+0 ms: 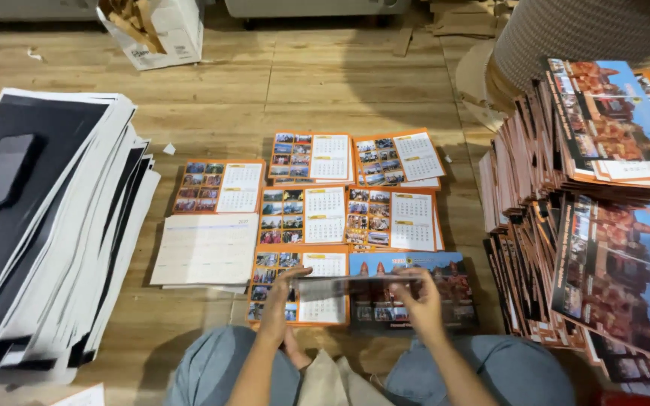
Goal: A person sits on the floor of a print shop, manually collating and inspecting multi-page printed calendars by flipping through them and organizing them into stacks.
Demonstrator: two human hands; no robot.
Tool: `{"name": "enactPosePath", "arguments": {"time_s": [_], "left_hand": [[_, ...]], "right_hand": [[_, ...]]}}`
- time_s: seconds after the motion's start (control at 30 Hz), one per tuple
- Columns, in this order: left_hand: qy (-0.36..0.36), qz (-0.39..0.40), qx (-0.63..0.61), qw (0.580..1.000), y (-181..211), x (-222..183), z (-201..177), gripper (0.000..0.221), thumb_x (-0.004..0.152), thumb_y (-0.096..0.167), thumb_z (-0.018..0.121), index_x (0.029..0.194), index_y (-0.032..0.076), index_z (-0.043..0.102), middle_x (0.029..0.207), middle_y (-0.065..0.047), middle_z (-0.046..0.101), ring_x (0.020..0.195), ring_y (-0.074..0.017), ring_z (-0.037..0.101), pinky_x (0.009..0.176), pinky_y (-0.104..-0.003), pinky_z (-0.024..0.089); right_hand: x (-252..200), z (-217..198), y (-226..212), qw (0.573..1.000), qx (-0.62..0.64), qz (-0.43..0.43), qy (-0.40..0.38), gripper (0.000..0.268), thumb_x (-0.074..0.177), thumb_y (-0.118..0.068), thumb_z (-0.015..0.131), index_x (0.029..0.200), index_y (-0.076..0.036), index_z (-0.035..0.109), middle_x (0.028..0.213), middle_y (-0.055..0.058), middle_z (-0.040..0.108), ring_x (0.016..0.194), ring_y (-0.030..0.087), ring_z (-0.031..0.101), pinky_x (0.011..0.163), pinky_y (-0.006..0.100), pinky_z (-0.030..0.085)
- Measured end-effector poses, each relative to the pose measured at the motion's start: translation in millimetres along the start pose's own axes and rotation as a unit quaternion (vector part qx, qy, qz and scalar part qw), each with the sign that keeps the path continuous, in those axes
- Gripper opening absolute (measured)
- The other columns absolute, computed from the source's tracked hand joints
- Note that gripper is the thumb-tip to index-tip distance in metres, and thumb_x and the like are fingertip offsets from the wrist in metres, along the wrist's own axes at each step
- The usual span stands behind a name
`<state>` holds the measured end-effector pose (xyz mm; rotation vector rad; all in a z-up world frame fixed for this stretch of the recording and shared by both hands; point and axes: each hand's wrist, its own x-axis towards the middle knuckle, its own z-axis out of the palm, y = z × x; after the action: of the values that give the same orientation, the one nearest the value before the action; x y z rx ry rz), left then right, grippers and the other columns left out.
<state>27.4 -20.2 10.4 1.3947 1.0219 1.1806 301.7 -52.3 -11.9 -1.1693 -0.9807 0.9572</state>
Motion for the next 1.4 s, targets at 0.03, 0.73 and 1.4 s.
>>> {"name": "enactPosePath", "arguments": {"time_s": [0.03, 0.73, 1.4], "left_hand": [[0.008, 0.057, -0.056, 0.997, -6, 3, 3, 0.059, 0.093, 0.053, 0.031, 0.119, 0.004, 0.052, 0.118, -0.014, 0.062, 0.115, -0.0232, 0.056, 0.102, -0.036, 0.036], [0.138, -0.114, 0.136, 0.974, -74, 14, -22, 0.043, 0.084, 0.021, 0.059, 0.124, 0.007, 0.053, 0.109, -0.011, 0.063, 0.103, -0.0205, 0.06, 0.088, -0.033, 0.046], [0.126, -0.348, 0.067, 0.927, 4, 23, -12, 0.043, 0.089, 0.026, 0.052, 0.131, 0.015, 0.048, 0.115, -0.006, 0.06, 0.109, -0.0232, 0.056, 0.086, -0.04, 0.043]], "right_hand": [[4, -5, 12, 0.999, 0.027, -0.007, -0.018, 0.028, 0.078, -0.019, 0.07, 0.101, -0.008, 0.057, 0.105, 0.011, 0.065, 0.089, 0.022, 0.067, 0.072, 0.031, 0.058], [-37, -140, -184, 0.809, -0.274, -0.318, 0.412, 0.07, 0.084, 0.02, 0.061, 0.136, -0.008, 0.025, 0.121, 0.017, 0.042, 0.105, 0.026, 0.043, 0.09, 0.036, 0.037], [27, -147, -177, 0.721, -0.653, 0.171, 0.157, 0.077, 0.074, -0.044, 0.058, 0.142, -0.024, 0.03, 0.151, 0.013, 0.016, 0.132, 0.043, 0.016, 0.103, 0.059, 0.008]]}}
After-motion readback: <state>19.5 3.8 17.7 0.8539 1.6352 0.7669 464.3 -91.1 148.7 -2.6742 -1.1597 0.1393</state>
